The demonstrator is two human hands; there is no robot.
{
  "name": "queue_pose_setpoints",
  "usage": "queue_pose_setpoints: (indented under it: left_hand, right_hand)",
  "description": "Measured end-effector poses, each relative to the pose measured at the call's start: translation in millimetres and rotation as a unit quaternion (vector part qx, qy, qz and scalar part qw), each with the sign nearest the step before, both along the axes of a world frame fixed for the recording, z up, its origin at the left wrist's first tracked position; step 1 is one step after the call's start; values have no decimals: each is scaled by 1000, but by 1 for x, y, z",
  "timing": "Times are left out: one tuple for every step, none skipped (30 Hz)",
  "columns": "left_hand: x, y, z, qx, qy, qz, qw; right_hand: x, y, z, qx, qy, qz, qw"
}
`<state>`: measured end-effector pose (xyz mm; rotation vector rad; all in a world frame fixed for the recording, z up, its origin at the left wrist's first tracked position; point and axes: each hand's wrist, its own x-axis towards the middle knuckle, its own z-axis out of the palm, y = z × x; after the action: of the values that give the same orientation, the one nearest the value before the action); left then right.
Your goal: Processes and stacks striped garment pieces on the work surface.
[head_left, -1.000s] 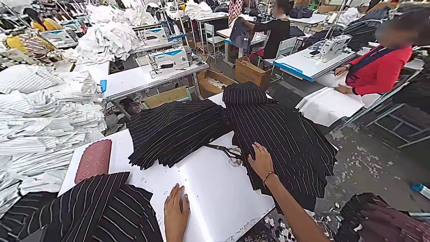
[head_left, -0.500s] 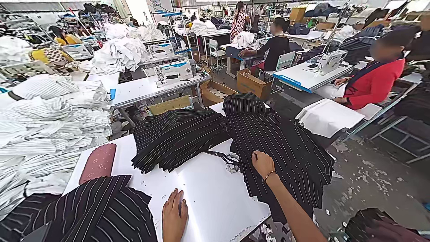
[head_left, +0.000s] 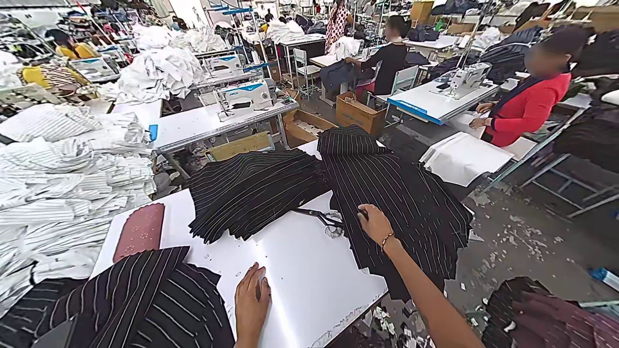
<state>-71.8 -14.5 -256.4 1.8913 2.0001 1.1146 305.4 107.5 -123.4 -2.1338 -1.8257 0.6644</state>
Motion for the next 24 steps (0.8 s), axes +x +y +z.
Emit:
queue_pose_setpoints:
  left_hand:
    - [-1, 0, -1, 0, -5, -2, 1000]
    - [-2, 0, -2, 2, -8, -3, 1000]
    - [-2, 0, -2, 4, -11, -4, 1000]
    - [-3, 0, -3, 6, -15, -6, 1000]
    - [-4, -1, -4, 11, -19, -6, 1000]
    - [-5, -1, -5, 17, -23, -7, 1000]
    - [-7, -2, -5, 22, -28, -10, 999]
    - [-8, -2, -5, 27, -32, -11, 999]
    - [-9, -2, -5, 30, -35, -11, 999]
    - [-10, -2, -4, 31, -37, -12, 999]
    - [-11, -2, -4, 27, -40, -13, 999]
    - [-12, -3, -4, 26, -45, -12, 999]
    - [-12, -3, -4, 28, -49, -11, 998]
    - [-13, -3, -4, 33, -51, -10, 998]
    - [-14, -2, -4, 39, -53, -8, 998]
    - [-14, -2, -5, 43, -55, -8, 998]
    - [-14, -2, -6, 46, -55, -7, 997]
    - [-15, -2, -6, 48, -56, -6, 997]
    - [-16, -3, -6, 47, -58, -5, 997]
    - [-16, -3, -5, 47, -62, -3, 997]
    - [-16, -3, -5, 46, -64, -1, 997]
    - [-16, -3, -5, 46, -66, -1, 997]
    - [-16, -3, -4, 45, -67, -1, 997]
    - [-16, -4, -4, 46, -67, -1, 997]
  right_hand:
    - [-6, 0, -2, -12, -17, 14, 1000]
    - [-14, 0, -4, -25, -34, 21, 999]
    - [-22, 2, -5, -36, -54, 21, 998]
    - [-29, 4, -6, -44, -72, 19, 996]
    - [-34, 6, -6, -48, -79, 11, 996]
    - [-36, 9, -7, -47, -76, -1, 996]
    - [-36, 12, -6, -47, -66, -15, 997]
    - [-34, 14, -5, -47, -49, -29, 997]
    - [-29, 14, -4, -43, -28, -42, 998]
    - [-24, 13, -5, -31, -2, -57, 998]
    - [-18, 10, -8, -15, 27, -72, 997]
    - [-12, 6, -12, 4, 59, -85, 995]
    - [-7, 2, -16, 25, 91, -94, 991]
    - [-2, -3, -19, 41, 123, -101, 986]
    - [2, -6, -21, 52, 149, -109, 981]
    - [5, -7, -23, 60, 165, -114, 978]
    - [6, -8, -25, 58, 167, -115, 977]
    - [4, -8, -25, 53, 153, -109, 981]
    - [0, -8, -26, 46, 124, -96, 987]
    - [-6, -8, -24, 32, 82, -80, 993]
    - [-13, -7, -22, 14, 37, -65, 997]
    - [-18, -5, -19, -2, -3, -56, 998]
    - [-21, -4, -17, -11, -27, -55, 998]
    - [-21, -3, -15, -12, -36, -59, 998]
